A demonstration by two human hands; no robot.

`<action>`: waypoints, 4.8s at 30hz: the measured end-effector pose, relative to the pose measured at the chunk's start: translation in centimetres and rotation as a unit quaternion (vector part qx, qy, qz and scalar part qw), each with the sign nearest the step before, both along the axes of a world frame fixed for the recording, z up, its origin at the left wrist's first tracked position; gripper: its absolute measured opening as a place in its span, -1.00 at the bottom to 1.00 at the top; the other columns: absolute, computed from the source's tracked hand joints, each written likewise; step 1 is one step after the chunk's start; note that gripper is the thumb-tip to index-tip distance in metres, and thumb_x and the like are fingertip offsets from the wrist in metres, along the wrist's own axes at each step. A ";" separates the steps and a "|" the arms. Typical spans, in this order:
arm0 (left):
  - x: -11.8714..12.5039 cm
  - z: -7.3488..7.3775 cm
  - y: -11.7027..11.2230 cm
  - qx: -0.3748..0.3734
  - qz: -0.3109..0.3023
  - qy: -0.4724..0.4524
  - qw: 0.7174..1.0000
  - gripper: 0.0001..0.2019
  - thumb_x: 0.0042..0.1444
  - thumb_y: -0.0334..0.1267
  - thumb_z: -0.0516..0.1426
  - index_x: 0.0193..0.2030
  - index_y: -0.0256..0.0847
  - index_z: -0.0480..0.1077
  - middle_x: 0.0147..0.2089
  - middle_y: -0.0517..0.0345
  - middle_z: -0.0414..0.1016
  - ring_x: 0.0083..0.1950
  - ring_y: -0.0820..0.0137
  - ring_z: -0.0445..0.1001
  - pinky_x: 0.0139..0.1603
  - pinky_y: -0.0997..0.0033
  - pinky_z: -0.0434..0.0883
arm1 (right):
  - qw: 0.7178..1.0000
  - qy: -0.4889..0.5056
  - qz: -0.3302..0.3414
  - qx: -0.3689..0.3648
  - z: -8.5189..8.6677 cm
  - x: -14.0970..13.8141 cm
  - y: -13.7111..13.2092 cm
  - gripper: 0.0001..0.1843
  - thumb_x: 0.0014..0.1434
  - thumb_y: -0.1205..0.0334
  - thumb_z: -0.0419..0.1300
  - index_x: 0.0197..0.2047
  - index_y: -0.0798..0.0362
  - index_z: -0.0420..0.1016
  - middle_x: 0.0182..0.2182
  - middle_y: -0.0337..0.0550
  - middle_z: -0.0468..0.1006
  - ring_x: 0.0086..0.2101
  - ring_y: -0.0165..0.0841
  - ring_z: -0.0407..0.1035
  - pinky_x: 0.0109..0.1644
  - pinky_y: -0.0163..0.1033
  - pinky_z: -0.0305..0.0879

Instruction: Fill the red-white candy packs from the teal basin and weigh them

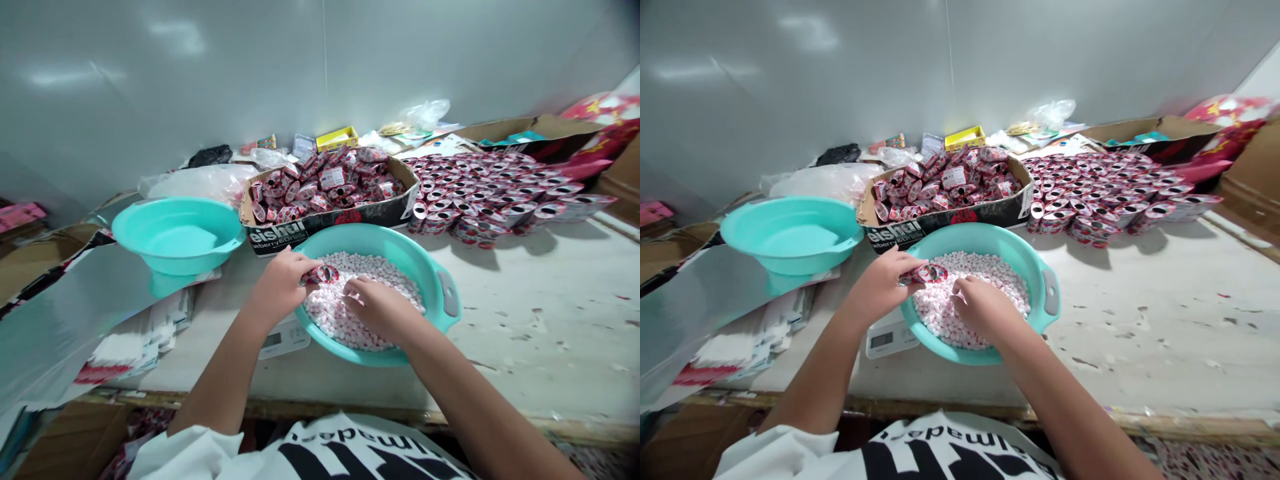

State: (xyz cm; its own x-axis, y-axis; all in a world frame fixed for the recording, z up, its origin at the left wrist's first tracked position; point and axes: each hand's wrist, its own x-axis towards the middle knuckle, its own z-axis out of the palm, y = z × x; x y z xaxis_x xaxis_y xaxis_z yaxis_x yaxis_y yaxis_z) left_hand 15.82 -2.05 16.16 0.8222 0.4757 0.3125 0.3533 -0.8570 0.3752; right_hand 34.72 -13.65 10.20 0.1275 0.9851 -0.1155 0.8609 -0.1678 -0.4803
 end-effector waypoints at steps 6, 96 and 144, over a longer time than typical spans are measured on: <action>-0.7 -0.3 -0.2 -0.002 0.033 0.039 0.999 -0.63 0.06 -0.45 0.34 0.03 -0.14 0.58 -0.12 0.08 0.60 -0.07 0.17 0.51 0.22 0.06 0.41 | 1.000 0.007 0.015 0.000 -0.2 0.1 0.0 -0.78 0.36 0.17 0.04 -0.12 0.03 0.49 -0.15 -0.08 0.54 -0.21 -0.27 0.40 -0.26 -0.25 0.02; -12.1 -14.2 3.2 -0.230 0.290 -0.403 0.837 -0.29 0.19 0.14 0.23 0.32 -0.31 0.30 0.02 -0.14 0.57 0.10 0.21 0.55 0.25 0.19 0.41 | 0.996 -0.006 0.085 -0.031 -0.6 0.2 0.8 -0.80 0.20 0.19 0.18 -0.25 0.02 0.65 -0.34 -0.14 0.59 -0.35 -0.34 0.39 -0.26 -0.30 0.15; -13.5 -14.3 4.1 -0.257 0.407 -0.339 0.808 -0.57 0.27 0.08 0.09 0.01 -0.23 0.51 -0.28 0.06 0.56 -0.21 0.30 0.54 -0.14 0.38 0.42 | 0.969 0.000 0.160 0.190 4.5 -7.1 10.2 -0.78 0.24 0.32 0.16 -0.23 0.12 0.67 -0.28 -0.09 0.62 -0.32 -0.37 0.41 -0.20 -0.33 0.22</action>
State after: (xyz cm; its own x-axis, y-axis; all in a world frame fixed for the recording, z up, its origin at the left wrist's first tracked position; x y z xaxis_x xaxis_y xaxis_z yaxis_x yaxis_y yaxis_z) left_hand 2.30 2.03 1.91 -0.1065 0.9832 0.1481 0.2858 -0.1124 0.9517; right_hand 27.61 -3.47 14.70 -0.1923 0.9457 0.2622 0.8396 0.2968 -0.4549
